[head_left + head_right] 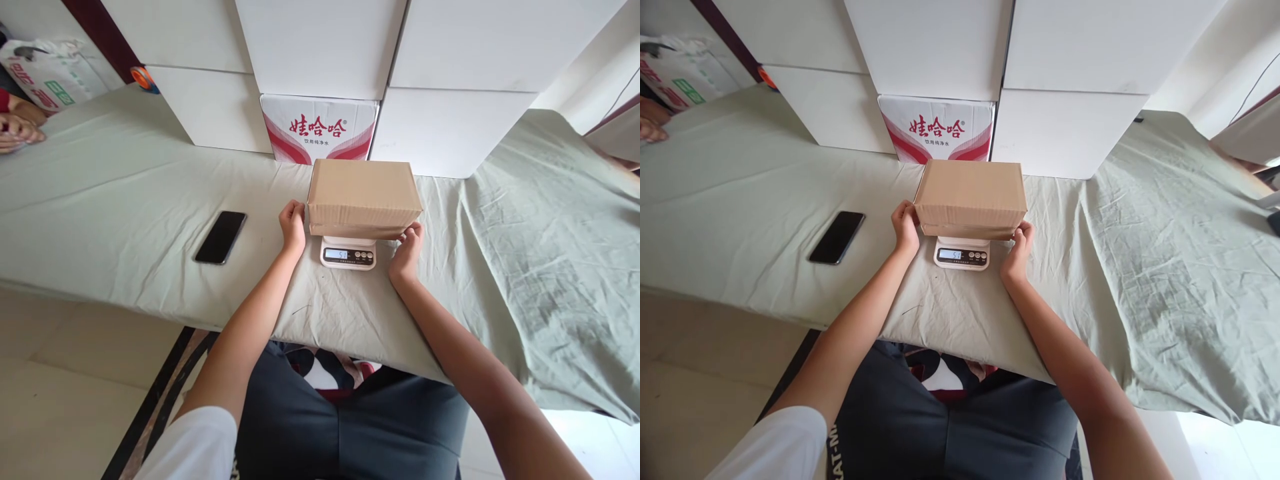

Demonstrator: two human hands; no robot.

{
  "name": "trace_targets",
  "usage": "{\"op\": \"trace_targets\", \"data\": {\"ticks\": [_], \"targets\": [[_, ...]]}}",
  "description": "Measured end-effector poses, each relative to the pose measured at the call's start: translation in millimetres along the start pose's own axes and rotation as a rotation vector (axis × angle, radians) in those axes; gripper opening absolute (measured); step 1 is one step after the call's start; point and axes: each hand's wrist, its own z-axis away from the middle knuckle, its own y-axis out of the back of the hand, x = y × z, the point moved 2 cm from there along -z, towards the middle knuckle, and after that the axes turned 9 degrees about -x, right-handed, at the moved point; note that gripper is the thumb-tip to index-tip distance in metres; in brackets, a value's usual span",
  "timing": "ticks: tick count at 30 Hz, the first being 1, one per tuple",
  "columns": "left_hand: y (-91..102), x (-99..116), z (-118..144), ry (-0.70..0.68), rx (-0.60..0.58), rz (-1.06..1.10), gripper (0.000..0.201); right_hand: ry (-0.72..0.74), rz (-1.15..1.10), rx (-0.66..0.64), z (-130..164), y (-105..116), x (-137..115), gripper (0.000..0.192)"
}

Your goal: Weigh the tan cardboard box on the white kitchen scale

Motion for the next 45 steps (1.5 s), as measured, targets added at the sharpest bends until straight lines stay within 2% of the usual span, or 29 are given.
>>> {"op": "trace_targets", "data": {"ticks": [17, 26, 34, 45], "targets": [[0.5, 1.7, -0.5, -0.005, -0.011, -0.017, 0.065, 0.012, -0.014, -0.004, 3.2, -0.7, -1.4, 0.022], [0.2, 0.0, -1.5, -0.026, -0.015, -0.014, 0.066, -0.002, -0.020, -0.011, 3.4, -1.2, -5.6, 0.026], [-0.8, 2.5, 1.0, -0.085, 0.006, -0.047, 0.052, 0.027, 0.010, -0.033, 7.2, -0.2, -8.1, 0.031], [1.0, -1.7, -0.8, -0.089, 0.015, -0.057, 0.051, 0.060, 0.040, -0.046, 8.1, 0.1, -8.2, 0.032]]}}
